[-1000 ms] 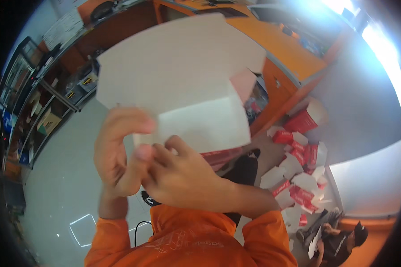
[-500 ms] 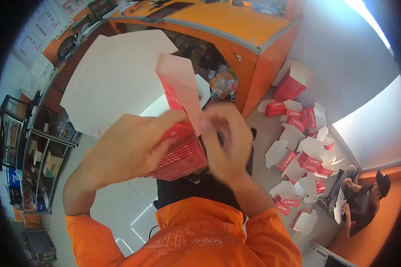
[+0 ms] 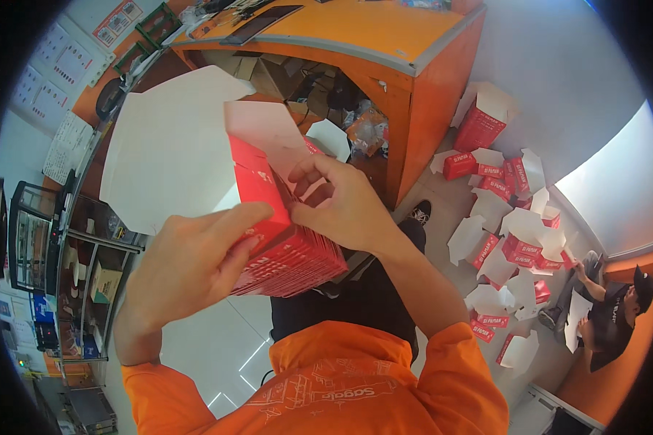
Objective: The person folds flat red and white cardboard boxes into their final shape by hand. They repeatedly pick up a flat box, fold the side flaps, and tuck the tabs to form a rectangular container, then place the finished box aside.
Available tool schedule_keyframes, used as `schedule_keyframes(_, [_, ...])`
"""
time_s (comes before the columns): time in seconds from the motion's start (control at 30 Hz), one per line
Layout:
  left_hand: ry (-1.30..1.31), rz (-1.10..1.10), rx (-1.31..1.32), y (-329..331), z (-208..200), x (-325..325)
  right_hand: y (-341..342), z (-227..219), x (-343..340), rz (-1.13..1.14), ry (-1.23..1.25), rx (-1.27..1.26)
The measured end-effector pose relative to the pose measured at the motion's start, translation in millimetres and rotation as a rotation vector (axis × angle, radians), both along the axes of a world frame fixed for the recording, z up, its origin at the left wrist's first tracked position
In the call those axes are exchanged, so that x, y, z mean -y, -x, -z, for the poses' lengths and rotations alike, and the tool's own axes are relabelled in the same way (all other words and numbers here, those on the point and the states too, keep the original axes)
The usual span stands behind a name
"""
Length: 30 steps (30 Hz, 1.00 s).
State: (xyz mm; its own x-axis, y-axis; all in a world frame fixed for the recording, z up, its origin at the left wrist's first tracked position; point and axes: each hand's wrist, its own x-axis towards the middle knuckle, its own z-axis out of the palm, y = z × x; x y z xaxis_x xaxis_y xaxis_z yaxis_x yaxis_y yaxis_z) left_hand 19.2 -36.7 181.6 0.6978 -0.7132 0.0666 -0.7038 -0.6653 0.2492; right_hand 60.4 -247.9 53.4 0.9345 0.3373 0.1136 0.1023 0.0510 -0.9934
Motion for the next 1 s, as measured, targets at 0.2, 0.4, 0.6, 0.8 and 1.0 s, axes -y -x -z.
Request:
schedule_keyframes(0.2, [-0.239, 0.078, 0.023, 6.7, -1.6, 12.2, 5.9, -3.4, 1.3, 0.015, -0.049, 0.024])
schedule_keyframes(0.4, [-0.291, 0.1, 0.105, 9.1, 6.5, 16.5, 12.6, 1.4, 1.1, 0.046, -0.049, 0.072])
schedule_keyframes(0.6, [-0.36, 0.055, 0.333, 15.0, 12.9, 24.1, 13.0, 1.5, -3.4, 0.049, -0.014, 0.166])
schedule_keyframes(0.8, [-0.283, 0.222, 0.118, 5.0, 14.4, 18.8, 12.7, 3.1, 9.7, 0.023, 0.098, 0.258])
schedule_keyframes(1.0, [-0.288, 0.157, -0.005, 12.1, 20.0, 22.5, 13.3, 8.3, 11.8, -0.013, 0.068, 0.257])
